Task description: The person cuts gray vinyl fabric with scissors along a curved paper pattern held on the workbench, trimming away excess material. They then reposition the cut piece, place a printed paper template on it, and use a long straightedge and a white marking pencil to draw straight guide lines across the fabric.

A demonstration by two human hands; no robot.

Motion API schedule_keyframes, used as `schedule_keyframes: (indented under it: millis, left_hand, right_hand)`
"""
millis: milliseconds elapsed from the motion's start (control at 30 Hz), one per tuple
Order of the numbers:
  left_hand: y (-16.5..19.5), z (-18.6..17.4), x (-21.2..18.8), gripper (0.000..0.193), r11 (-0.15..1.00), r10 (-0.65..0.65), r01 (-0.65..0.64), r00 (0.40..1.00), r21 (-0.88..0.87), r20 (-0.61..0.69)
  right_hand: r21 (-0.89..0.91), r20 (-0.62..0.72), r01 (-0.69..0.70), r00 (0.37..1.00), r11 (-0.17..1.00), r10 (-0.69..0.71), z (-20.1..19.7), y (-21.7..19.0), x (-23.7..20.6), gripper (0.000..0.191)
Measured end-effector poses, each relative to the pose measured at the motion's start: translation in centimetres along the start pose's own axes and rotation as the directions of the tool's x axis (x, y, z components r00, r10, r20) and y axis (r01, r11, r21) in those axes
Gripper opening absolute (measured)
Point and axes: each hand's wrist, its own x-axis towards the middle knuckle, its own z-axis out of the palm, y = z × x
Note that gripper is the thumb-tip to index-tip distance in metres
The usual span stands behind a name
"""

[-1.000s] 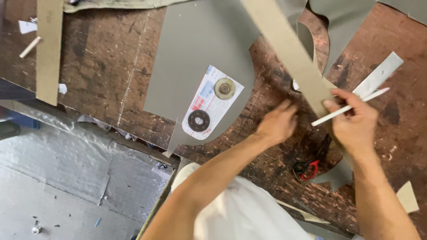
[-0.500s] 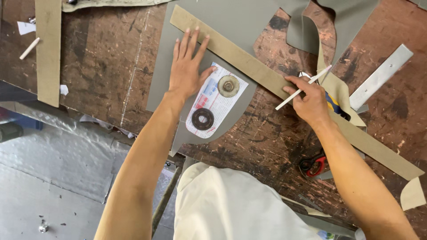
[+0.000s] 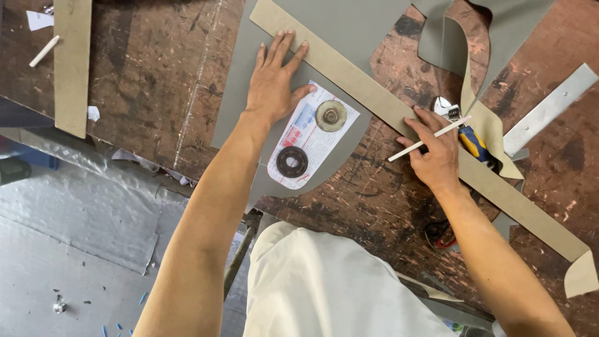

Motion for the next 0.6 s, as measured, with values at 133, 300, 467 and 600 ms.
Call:
schedule_keyframes:
  millis: [133, 300, 467, 600]
  left_hand:
    - [0.13, -0.21, 0.09, 0.088, 0.999, -0.027, 0.028, 0.999, -0.019, 0.025]
    - [0.28, -0.23, -0.28, 0.084, 0.999, -0.021, 0.021, 1.0, -0.024, 0.004]
    - [0.27, -0.1, -0.31, 0.082, 0.999, -0.027, 0.027, 1.0, -0.022, -0.005]
    - [0.34, -0.12, -0.35, 0.082, 0.999, -0.037, 0.037, 0.999, -0.022, -0.008]
  right_hand:
    - [-0.076, 0.0, 0.055, 0.998, 0.996, -0.055, 0.45, 0.9, -0.24, 0.036]
    - [-0.082, 0.011, 0.047, 0.999, 0.995, -0.047, 0.45, 1.26, -0.28, 0.029]
    - [-0.085, 0.013, 0.05, 0.999, 0.995, -0.049, 0.31, 1.17, -0.06, 0.028]
    - [-0.079, 0.011, 0.045, 0.999, 0.996, -0.044, 0.25, 1.16, 0.02, 0.027]
